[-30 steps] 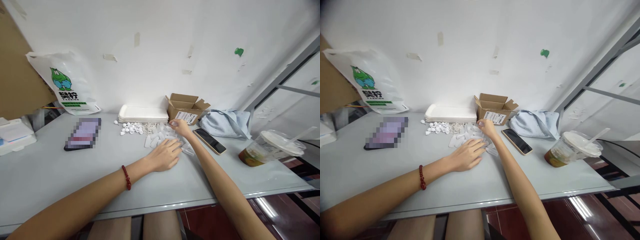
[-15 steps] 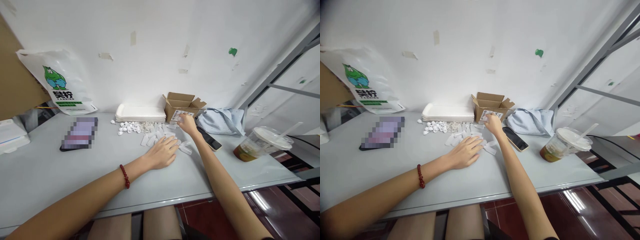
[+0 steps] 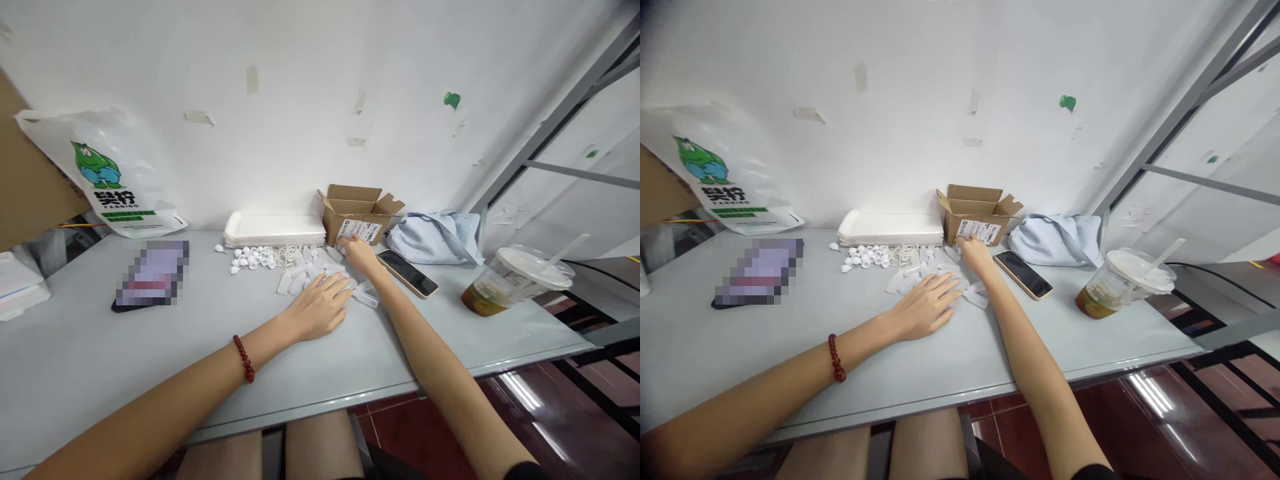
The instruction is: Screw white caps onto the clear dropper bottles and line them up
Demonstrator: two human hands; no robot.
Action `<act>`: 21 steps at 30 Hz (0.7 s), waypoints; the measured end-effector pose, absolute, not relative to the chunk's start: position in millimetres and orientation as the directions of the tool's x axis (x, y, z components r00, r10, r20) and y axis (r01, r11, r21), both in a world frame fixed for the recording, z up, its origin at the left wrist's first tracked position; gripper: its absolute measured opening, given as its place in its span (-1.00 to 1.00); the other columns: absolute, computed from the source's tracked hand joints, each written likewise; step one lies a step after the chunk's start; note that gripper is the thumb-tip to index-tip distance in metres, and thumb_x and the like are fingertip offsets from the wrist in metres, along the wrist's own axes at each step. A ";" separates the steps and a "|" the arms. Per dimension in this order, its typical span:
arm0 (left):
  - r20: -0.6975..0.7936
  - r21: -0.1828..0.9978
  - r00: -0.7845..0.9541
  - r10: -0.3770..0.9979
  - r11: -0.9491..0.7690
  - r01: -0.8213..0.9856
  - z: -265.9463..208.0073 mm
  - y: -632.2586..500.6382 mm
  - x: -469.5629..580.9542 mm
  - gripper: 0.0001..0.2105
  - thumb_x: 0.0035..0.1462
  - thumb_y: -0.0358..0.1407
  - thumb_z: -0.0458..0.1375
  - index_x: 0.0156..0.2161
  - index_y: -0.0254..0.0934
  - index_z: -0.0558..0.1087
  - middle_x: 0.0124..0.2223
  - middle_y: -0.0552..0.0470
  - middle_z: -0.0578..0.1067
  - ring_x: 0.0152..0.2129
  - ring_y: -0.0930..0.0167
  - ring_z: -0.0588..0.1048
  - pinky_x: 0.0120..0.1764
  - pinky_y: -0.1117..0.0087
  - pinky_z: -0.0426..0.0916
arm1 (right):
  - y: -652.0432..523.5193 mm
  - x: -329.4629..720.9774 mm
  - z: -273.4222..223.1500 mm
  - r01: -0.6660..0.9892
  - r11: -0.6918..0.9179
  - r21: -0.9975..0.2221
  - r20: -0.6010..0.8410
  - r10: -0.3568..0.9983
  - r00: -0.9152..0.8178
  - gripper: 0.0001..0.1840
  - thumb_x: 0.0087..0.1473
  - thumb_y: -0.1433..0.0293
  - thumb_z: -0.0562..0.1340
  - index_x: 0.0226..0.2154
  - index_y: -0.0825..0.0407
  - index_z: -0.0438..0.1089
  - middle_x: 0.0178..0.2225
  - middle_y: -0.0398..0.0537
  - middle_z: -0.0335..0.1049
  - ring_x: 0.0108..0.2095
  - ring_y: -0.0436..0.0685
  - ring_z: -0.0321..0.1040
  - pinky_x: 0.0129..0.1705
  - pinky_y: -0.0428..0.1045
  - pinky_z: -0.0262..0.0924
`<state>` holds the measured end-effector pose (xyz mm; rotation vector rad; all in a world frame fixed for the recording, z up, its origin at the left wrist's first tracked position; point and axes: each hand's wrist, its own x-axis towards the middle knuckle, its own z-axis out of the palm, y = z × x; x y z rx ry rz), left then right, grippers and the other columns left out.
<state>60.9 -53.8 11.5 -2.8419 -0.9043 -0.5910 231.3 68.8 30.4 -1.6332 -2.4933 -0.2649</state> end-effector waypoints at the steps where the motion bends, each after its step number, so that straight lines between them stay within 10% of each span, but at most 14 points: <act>1: 0.398 0.015 0.748 0.532 -0.819 0.574 11.3 -53.2 60.3 -0.67 0.22 -0.30 -0.05 0.04 -0.38 0.33 0.17 -0.24 0.31 0.18 0.15 0.15 0.12 0.09 0.11 | 69.3 231.5 28.8 0.913 0.405 0.047 0.227 0.886 -0.404 -0.60 0.08 0.60 0.09 -0.02 0.07 0.33 -0.13 0.12 0.46 -0.03 0.25 0.23 -0.10 -0.01 0.10; 5: 0.470 -0.036 0.750 0.466 -0.839 0.544 10.7 -54.4 59.0 -0.68 0.23 -0.34 -0.08 0.02 -0.41 0.35 0.12 -0.26 0.36 0.13 0.17 0.23 0.10 0.12 0.15 | 70.3 235.0 29.8 0.878 0.460 -0.132 0.343 0.852 -0.395 -0.61 0.07 0.58 0.09 -0.04 0.08 0.37 -0.05 0.06 0.43 -0.02 0.22 0.22 0.01 0.02 0.07; 12: 0.422 -0.144 0.893 0.154 -0.962 0.234 16.1 -76.0 101.9 -0.80 0.18 -0.39 -0.02 -0.22 -0.34 0.45 -0.03 -0.16 0.47 0.00 0.25 0.36 0.00 0.22 0.23 | 64.1 256.2 43.0 0.366 0.358 -0.859 0.352 0.932 -0.086 -0.67 0.00 0.27 0.20 -0.20 0.13 0.41 -0.20 0.07 0.49 -0.20 0.16 0.40 -0.12 0.04 0.24; 16: 0.372 -0.117 0.882 0.289 -0.928 0.353 13.9 -61.0 138.0 -0.74 0.24 -0.35 -0.08 -0.17 -0.36 0.45 -0.07 -0.18 0.50 -0.04 0.25 0.39 0.02 0.16 0.19 | 58.3 262.5 48.7 0.096 0.300 -0.949 0.291 0.951 -0.100 -0.70 -0.10 0.22 0.27 -0.32 0.08 0.39 -0.25 0.06 0.50 -0.22 0.17 0.44 -0.16 0.06 0.29; 21: 0.275 -0.158 0.837 0.474 -0.836 0.525 12.3 -10.5 151.9 -0.70 0.28 -0.35 -0.11 -0.02 -0.37 0.39 0.04 -0.18 0.46 0.08 0.24 0.30 0.05 0.07 0.15 | 61.5 263.6 51.2 0.236 0.311 -0.920 0.307 0.950 -0.057 -0.74 -0.03 0.34 0.18 -0.22 0.06 0.29 -0.19 0.07 0.48 -0.18 0.13 0.42 -0.12 0.05 0.29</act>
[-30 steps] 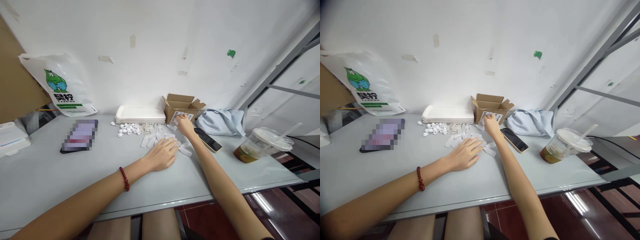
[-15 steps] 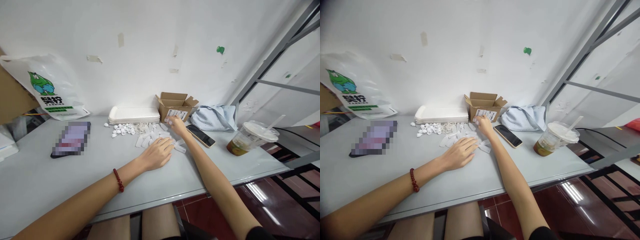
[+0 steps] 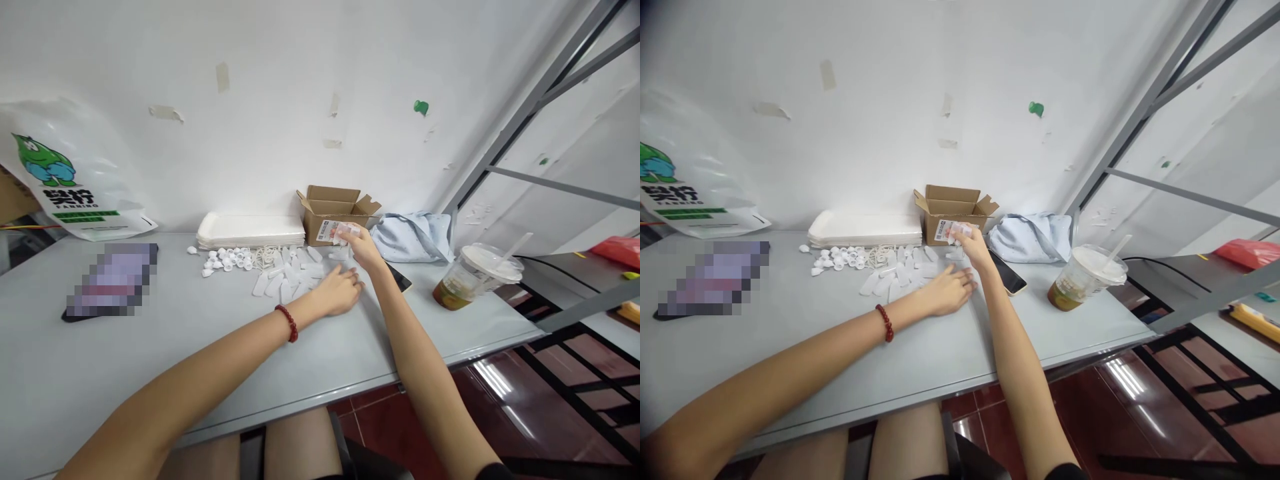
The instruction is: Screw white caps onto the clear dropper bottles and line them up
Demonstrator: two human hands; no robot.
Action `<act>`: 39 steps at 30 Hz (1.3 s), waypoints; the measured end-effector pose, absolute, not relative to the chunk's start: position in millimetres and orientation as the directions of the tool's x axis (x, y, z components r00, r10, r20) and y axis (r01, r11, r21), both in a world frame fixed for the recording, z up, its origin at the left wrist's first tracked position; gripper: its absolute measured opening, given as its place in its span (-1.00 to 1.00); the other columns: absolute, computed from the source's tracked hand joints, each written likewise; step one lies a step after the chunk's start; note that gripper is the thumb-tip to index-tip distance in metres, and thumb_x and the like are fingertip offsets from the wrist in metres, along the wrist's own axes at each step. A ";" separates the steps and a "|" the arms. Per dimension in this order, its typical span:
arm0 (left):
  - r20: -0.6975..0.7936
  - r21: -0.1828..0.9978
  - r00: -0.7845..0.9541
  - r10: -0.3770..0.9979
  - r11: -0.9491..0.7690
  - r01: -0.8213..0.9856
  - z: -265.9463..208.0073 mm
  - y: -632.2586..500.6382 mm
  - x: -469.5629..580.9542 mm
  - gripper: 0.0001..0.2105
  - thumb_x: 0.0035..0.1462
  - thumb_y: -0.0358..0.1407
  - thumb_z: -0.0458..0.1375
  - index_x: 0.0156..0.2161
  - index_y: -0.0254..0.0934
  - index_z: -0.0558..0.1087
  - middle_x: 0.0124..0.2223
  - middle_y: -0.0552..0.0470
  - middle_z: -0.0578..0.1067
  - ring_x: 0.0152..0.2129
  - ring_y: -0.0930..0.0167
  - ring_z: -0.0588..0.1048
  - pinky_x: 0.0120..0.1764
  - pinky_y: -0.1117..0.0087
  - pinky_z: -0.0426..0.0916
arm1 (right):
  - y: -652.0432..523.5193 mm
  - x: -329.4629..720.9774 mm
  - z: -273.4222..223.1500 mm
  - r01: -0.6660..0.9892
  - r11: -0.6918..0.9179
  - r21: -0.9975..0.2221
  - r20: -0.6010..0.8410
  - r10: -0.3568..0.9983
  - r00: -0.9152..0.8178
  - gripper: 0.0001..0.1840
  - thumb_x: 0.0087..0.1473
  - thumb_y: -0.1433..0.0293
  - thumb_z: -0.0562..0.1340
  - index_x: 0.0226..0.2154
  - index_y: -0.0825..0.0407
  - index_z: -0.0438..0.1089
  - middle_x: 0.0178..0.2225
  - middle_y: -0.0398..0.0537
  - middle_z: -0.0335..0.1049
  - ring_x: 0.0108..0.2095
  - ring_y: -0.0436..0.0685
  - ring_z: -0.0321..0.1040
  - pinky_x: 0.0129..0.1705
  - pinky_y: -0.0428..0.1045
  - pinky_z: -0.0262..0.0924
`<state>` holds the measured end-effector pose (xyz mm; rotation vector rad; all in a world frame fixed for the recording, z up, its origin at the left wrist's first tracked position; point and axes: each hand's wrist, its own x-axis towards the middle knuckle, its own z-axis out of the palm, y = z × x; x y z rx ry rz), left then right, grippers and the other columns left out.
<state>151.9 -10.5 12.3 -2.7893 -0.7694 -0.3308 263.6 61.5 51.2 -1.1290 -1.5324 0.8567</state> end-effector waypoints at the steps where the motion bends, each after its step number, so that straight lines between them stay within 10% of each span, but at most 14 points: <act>1: 0.271 -0.164 0.825 0.496 -0.821 0.547 13.7 -2.5 151.7 -0.71 0.26 -0.37 -0.09 -0.02 -0.39 0.39 0.03 -0.20 0.46 0.09 0.22 0.30 0.05 0.05 0.15 | 63.5 264.8 49.9 0.315 0.311 -0.897 0.319 0.947 -0.025 -0.74 -0.01 0.36 0.14 -0.20 0.05 0.27 -0.19 0.06 0.48 -0.19 0.13 0.42 -0.11 0.06 0.29; 10: 0.438 -0.098 0.695 0.570 -0.738 0.667 34.8 -60.4 107.3 -0.71 0.22 -0.37 -0.05 -0.01 -0.41 0.37 0.15 -0.29 0.32 0.16 0.14 0.19 0.13 0.04 0.08 | 64.6 266.7 39.0 0.936 0.208 -0.284 0.504 0.863 -0.038 -0.66 -0.05 0.49 0.09 -0.14 0.11 0.15 -0.16 0.22 0.36 -0.18 0.31 0.34 -0.18 0.13 0.20; 17: 0.154 0.378 0.000 0.988 -0.059 0.924 17.7 -73.9 45.7 -0.13 0.08 0.12 0.00 0.28 -0.52 -0.08 0.31 -0.50 -0.09 0.23 -0.16 -0.10 0.11 -0.11 0.05 | 63.7 248.3 18.3 0.957 0.112 -0.267 0.445 0.895 0.020 -0.71 -0.03 0.57 0.05 -0.17 0.12 0.16 -0.15 0.21 0.34 -0.15 0.28 0.31 -0.17 0.08 0.19; 33: 0.318 0.312 0.078 0.945 -0.183 0.932 13.3 -44.1 101.0 -0.21 0.12 0.07 0.01 0.27 -0.51 0.00 0.31 -0.51 -0.10 0.24 -0.20 -0.23 0.08 -0.32 -0.12 | 73.9 244.0 5.2 0.953 0.073 -0.293 0.471 0.879 0.078 -0.71 -0.04 0.58 0.05 -0.18 0.11 0.14 -0.12 0.24 0.31 -0.09 0.30 0.24 -0.12 0.14 0.18; 39: 0.397 0.012 0.625 0.672 -0.685 0.729 15.7 -53.4 106.3 -0.60 0.21 -0.18 0.01 0.10 -0.30 0.31 0.21 -0.31 0.23 0.22 -0.05 0.01 0.06 -0.33 -0.04 | 75.3 244.0 5.8 0.941 0.068 -0.331 0.461 0.882 0.098 -0.67 -0.04 0.59 0.04 -0.15 0.14 0.14 -0.12 0.24 0.31 -0.09 0.29 0.26 -0.11 0.11 0.17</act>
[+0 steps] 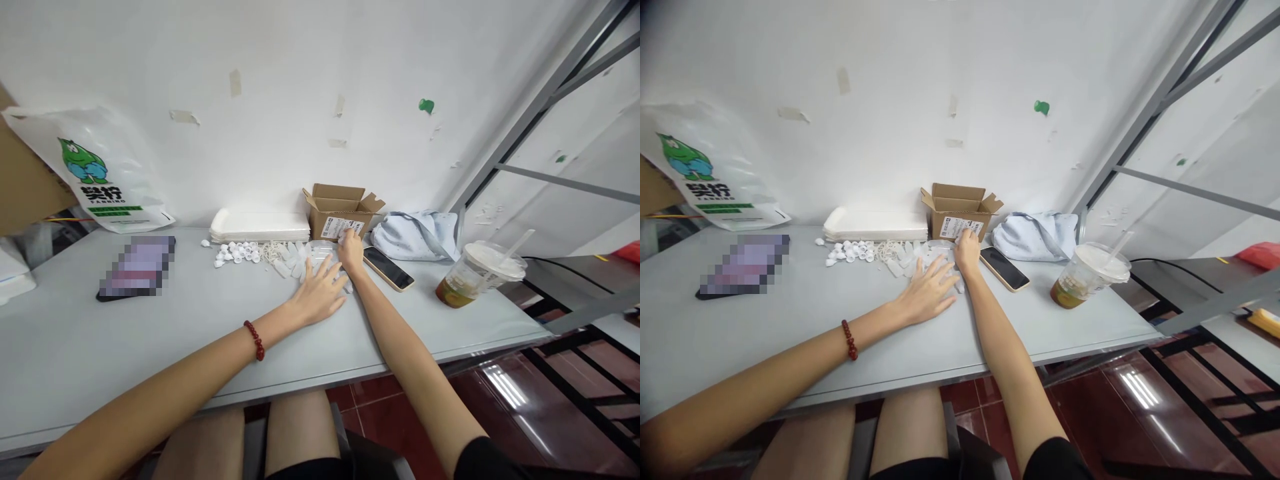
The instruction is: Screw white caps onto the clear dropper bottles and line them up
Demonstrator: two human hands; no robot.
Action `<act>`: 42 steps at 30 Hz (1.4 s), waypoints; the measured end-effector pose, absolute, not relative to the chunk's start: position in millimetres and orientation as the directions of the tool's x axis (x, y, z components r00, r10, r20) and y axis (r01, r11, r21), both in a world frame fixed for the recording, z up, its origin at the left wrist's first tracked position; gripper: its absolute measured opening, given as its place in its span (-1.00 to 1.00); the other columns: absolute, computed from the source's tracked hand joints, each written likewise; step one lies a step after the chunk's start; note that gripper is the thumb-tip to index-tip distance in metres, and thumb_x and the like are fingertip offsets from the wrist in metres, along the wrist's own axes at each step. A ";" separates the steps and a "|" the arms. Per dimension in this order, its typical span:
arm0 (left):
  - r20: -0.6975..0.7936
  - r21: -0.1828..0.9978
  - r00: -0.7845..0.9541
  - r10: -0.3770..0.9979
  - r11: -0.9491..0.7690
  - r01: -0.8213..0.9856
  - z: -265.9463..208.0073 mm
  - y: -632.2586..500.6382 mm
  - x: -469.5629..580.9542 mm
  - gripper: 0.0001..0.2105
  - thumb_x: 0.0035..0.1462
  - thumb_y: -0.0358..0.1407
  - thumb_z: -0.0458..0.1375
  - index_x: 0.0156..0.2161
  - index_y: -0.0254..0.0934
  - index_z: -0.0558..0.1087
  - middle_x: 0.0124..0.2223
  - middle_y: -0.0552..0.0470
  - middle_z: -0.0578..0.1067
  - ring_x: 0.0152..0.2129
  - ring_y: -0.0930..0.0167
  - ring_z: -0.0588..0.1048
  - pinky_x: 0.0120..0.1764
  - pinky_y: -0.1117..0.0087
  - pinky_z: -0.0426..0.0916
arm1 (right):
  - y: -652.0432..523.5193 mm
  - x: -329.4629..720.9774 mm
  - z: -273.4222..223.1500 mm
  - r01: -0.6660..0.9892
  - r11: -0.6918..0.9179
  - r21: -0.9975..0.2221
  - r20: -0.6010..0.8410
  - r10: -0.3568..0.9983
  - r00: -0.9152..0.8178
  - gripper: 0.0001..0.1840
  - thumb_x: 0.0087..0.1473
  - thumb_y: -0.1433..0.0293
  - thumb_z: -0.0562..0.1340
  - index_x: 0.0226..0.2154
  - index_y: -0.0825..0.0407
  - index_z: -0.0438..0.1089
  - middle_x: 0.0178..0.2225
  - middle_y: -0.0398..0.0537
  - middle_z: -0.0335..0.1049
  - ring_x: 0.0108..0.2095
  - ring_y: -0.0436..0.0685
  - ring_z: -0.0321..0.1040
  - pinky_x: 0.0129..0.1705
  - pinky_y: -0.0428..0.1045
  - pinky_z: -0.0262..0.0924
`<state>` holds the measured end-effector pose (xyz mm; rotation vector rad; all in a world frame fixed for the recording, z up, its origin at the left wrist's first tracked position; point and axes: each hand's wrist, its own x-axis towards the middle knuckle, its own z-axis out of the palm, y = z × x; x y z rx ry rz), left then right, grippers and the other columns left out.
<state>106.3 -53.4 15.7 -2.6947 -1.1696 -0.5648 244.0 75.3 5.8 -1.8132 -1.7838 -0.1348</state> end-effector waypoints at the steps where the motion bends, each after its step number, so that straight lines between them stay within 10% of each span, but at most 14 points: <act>1: 0.377 -0.009 0.672 0.637 -0.723 0.691 16.3 -50.8 107.7 -0.63 0.22 -0.18 0.00 0.07 -0.28 0.34 0.17 -0.29 0.29 0.20 -0.03 0.08 0.04 -0.34 -0.02 | 75.6 244.6 5.7 0.937 0.068 -0.343 0.462 0.881 0.106 -0.67 -0.03 0.59 0.03 -0.14 0.14 0.13 -0.11 0.24 0.31 -0.09 0.28 0.26 -0.11 0.11 0.17; 11: 0.444 -0.168 0.664 0.601 -0.672 0.721 20.4 -24.3 113.3 -0.77 0.21 -0.28 0.00 -0.13 -0.32 0.44 -0.03 -0.28 0.43 0.09 0.07 0.23 0.07 -0.18 0.03 | 79.6 252.2 3.1 0.893 0.101 -0.438 0.482 0.865 0.139 -0.65 -0.06 0.57 0.03 -0.14 0.13 0.14 -0.11 0.23 0.33 -0.10 0.28 0.29 -0.08 0.13 0.18; 23: 0.530 0.027 0.563 0.634 -0.676 0.737 21.2 -57.4 54.2 -0.71 0.22 -0.32 -0.05 -0.04 -0.34 0.41 0.08 -0.27 0.38 0.14 0.09 0.20 0.12 -0.03 0.07 | 81.5 263.5 11.5 0.770 0.198 -0.607 0.556 0.798 0.233 -0.78 0.03 0.40 0.07 -0.20 0.08 0.16 -0.19 0.13 0.39 -0.16 0.19 0.33 -0.08 0.08 0.18; 27: 0.599 0.272 0.444 0.667 -0.690 0.671 26.0 -61.9 26.2 -0.71 0.19 -0.31 -0.03 -0.06 -0.34 0.43 0.00 -0.20 0.45 0.08 0.18 0.27 0.10 0.11 0.16 | 72.9 263.0 37.6 0.438 0.338 -0.833 0.530 0.714 0.458 -0.74 0.01 0.25 0.13 -0.26 0.05 0.19 -0.28 0.01 0.40 -0.26 0.12 0.34 -0.17 0.04 0.23; 33: 0.043 0.997 0.138 0.989 -0.052 0.063 43.3 -60.2 16.2 -0.71 0.11 -0.12 0.08 -0.34 -0.35 0.46 -0.44 -0.03 0.48 -0.51 0.41 0.43 -0.43 0.39 0.33 | 39.4 217.2 66.1 -0.336 0.292 -0.896 0.240 0.952 0.189 -0.72 -0.01 0.15 0.16 -0.35 0.00 0.19 -0.32 -0.06 0.41 -0.33 0.08 0.38 -0.41 -0.05 0.24; 37: -0.240 0.885 0.445 0.863 0.383 -0.266 45.2 -59.9 17.6 -0.55 0.13 0.01 0.06 -0.30 -0.43 0.49 -0.45 -0.06 0.47 -0.58 0.48 0.40 -0.50 0.47 0.31 | 2.1 178.7 65.9 -0.229 0.357 -0.906 0.378 0.924 -0.052 -0.69 0.06 0.10 0.15 -0.28 -0.01 0.23 -0.22 -0.03 0.43 -0.20 0.11 0.38 -0.26 0.00 0.27; 42: -0.234 0.725 0.633 0.738 0.567 -0.391 48.4 -62.0 15.7 -0.43 0.13 0.15 -0.11 -0.41 -0.37 0.44 -0.51 -0.08 0.44 -0.68 0.46 0.34 -0.65 0.47 0.21 | -33.0 159.7 65.6 0.145 0.675 -0.723 0.524 0.674 -0.521 -0.76 0.08 0.18 0.21 -0.24 -0.04 0.34 0.09 0.00 0.24 0.10 0.17 0.17 0.13 0.12 0.04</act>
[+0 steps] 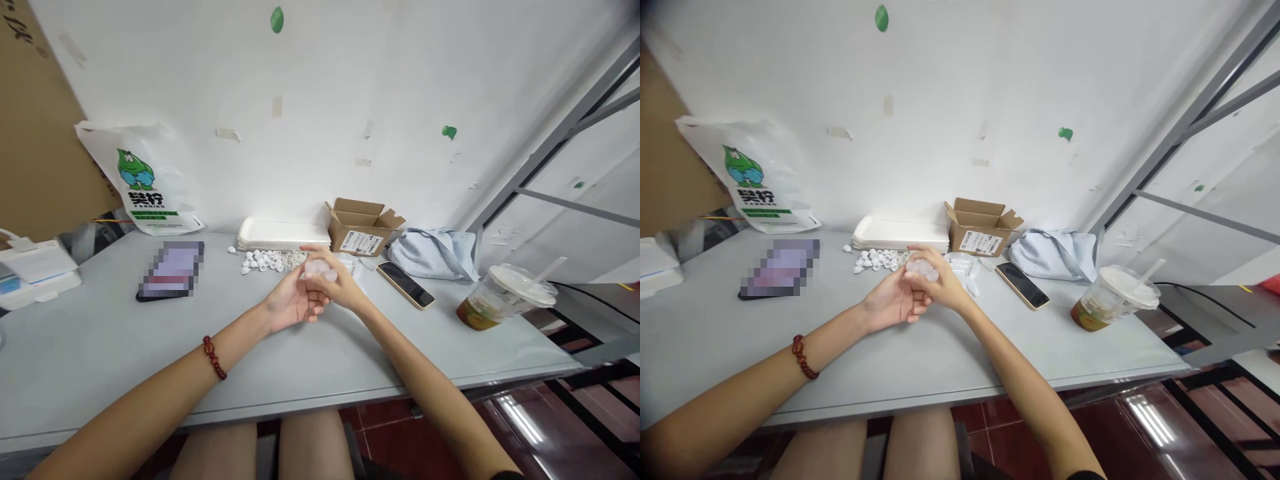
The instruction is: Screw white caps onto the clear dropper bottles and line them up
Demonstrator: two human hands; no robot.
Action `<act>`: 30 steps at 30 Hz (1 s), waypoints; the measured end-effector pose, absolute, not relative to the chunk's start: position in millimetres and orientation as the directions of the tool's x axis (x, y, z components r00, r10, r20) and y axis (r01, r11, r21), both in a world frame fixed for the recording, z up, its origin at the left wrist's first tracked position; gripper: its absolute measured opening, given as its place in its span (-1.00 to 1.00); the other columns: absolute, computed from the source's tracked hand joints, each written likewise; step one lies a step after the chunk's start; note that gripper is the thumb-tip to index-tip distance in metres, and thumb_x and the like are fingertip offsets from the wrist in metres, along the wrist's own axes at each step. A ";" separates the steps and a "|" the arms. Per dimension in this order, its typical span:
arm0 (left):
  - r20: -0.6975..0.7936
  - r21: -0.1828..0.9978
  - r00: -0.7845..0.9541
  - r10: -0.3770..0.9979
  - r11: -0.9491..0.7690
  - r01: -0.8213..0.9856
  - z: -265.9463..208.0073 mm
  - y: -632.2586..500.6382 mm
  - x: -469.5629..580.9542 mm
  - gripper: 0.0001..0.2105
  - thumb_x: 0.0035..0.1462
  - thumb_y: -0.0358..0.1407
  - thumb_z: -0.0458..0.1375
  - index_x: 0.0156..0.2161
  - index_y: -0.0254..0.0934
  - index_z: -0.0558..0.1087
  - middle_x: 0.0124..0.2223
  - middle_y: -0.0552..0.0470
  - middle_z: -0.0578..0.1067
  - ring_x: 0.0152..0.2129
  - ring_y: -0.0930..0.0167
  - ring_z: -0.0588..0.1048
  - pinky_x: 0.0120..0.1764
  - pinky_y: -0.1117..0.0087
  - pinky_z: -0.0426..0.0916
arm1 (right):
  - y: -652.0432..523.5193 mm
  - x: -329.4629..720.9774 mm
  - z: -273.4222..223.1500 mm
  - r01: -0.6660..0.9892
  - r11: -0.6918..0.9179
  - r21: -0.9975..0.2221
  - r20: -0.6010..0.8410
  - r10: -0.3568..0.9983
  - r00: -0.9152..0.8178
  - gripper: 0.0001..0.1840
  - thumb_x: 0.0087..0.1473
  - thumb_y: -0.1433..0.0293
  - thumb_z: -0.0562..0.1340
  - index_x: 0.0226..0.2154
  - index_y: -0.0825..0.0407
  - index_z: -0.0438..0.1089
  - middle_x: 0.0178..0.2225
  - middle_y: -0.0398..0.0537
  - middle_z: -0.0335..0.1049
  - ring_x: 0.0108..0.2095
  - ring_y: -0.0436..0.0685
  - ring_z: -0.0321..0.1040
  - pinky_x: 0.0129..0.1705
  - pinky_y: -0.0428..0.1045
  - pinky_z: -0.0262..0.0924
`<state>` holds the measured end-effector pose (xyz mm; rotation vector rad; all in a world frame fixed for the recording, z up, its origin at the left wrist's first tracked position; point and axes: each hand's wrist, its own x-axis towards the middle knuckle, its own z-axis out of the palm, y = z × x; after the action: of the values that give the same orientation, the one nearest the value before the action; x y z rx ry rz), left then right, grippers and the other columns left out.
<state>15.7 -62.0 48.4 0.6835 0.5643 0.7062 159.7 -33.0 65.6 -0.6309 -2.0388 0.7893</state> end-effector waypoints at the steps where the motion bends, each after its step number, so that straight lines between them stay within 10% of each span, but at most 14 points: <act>1: -0.236 0.707 0.630 0.740 0.576 -0.411 49.6 -62.5 15.0 -0.47 0.13 0.12 -0.10 -0.48 -0.34 0.39 -0.57 -0.03 0.39 -0.73 0.48 0.28 -0.70 0.49 0.14 | -36.0 158.4 65.6 0.174 0.710 -0.683 0.517 0.637 -0.572 -0.75 0.08 0.17 0.21 -0.23 -0.04 0.36 0.15 0.02 0.16 0.17 0.19 0.08 0.16 0.14 -0.01; 8: -0.246 0.771 0.337 0.909 0.394 -0.501 55.7 -58.6 9.3 -0.79 0.00 -0.27 0.08 -0.57 -0.26 0.20 -0.70 0.24 0.05 -0.81 0.60 0.00 -0.75 0.58 -0.06 | -41.0 156.4 63.7 0.223 0.774 -0.592 0.486 0.564 -0.668 -0.64 -0.04 0.09 0.29 -0.23 -0.05 0.47 0.31 -0.02 -0.21 0.33 0.31 -0.41 0.25 0.22 -0.24; 14: 0.144 0.989 0.034 0.989 -0.143 -0.033 57.0 -47.6 -9.7 -0.87 -0.01 -0.24 0.13 -0.43 -0.29 0.39 -0.56 0.15 0.31 -0.65 0.54 0.24 -0.61 0.52 0.13 | -32.5 155.3 54.6 0.003 0.489 -0.872 0.438 0.784 -0.440 -0.54 0.04 0.01 0.19 -0.04 -0.15 0.33 0.16 0.00 0.12 0.13 0.20 0.15 0.10 0.15 0.11; 21: 0.576 0.608 0.106 0.810 -0.511 0.608 46.8 -47.4 -12.4 -0.82 -0.02 -0.21 0.12 -0.32 -0.27 0.40 -0.31 -0.02 0.41 -0.28 0.28 0.34 -0.16 0.24 0.30 | -32.0 144.1 43.4 -0.141 0.093 -0.986 0.164 0.728 -0.665 -0.18 -0.32 0.32 0.47 0.03 -0.13 0.17 0.01 -0.06 0.23 -0.07 0.10 0.32 -0.11 0.00 0.32; 30: 0.490 0.695 0.204 0.848 -0.521 0.495 41.7 -52.0 -3.9 -0.73 0.00 -0.30 0.07 -0.14 -0.23 0.43 0.03 -0.08 0.40 0.07 0.26 0.23 0.16 0.20 0.15 | -39.1 139.7 44.9 -0.185 -0.022 -0.982 0.104 0.759 -0.643 -0.46 -0.34 0.52 0.41 -0.21 -0.03 0.33 -0.32 -0.21 0.39 -0.30 0.02 0.38 -0.23 -0.04 0.33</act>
<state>-3.9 -52.0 41.7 2.0994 1.2522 1.2442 139.7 -39.1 44.9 -0.6132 -1.5685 1.7470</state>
